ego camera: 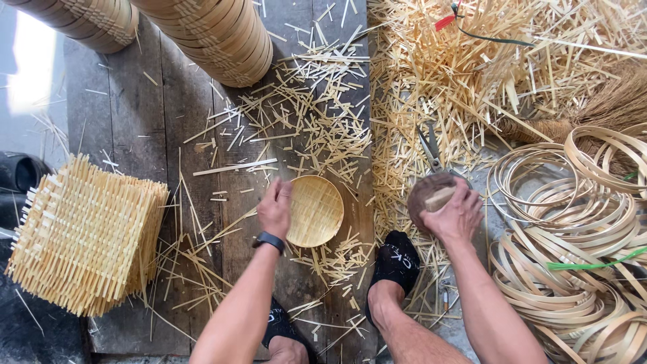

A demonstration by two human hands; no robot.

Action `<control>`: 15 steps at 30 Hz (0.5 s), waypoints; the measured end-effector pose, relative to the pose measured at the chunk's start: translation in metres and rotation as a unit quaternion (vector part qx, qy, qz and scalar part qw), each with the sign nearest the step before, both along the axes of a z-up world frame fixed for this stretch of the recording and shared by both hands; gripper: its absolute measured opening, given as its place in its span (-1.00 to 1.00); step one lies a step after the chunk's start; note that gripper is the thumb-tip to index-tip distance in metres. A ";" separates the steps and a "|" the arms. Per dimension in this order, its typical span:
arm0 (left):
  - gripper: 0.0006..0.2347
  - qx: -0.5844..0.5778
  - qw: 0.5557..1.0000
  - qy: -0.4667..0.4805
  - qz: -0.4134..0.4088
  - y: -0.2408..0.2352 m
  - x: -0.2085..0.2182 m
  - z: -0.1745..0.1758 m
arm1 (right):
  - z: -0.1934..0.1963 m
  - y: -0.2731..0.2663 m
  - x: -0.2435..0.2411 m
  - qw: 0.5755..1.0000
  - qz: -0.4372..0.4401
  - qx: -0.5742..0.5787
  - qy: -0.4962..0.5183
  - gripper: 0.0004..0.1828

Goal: The person weaves bamboo strips into circular mats using a wooden template and shears. They repeatedly place the template on the mat, trim excess strips, and stack the finished pieces.

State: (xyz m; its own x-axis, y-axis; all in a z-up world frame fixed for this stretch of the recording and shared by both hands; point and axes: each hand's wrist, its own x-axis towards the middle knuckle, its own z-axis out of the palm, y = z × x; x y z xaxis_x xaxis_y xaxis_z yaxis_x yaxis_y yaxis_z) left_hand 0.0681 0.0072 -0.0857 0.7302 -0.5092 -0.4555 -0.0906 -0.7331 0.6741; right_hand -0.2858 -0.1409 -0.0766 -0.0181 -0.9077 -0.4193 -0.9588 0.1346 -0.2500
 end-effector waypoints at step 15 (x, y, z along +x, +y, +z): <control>-0.64 -0.209 0.644 -0.441 -0.589 -0.012 -0.001 0.070 | -0.023 0.024 -0.018 0.999 0.000 -0.048 0.020 0.17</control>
State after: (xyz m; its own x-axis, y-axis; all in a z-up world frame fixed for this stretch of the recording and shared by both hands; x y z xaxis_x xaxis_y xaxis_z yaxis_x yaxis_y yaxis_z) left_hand 0.0668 -0.0052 -0.0152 -0.3944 -0.8901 0.2284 -0.9008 0.4236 0.0957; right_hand -0.3036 -0.1172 -0.1000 -0.0332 -0.9435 -0.3298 -0.9683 0.1122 -0.2234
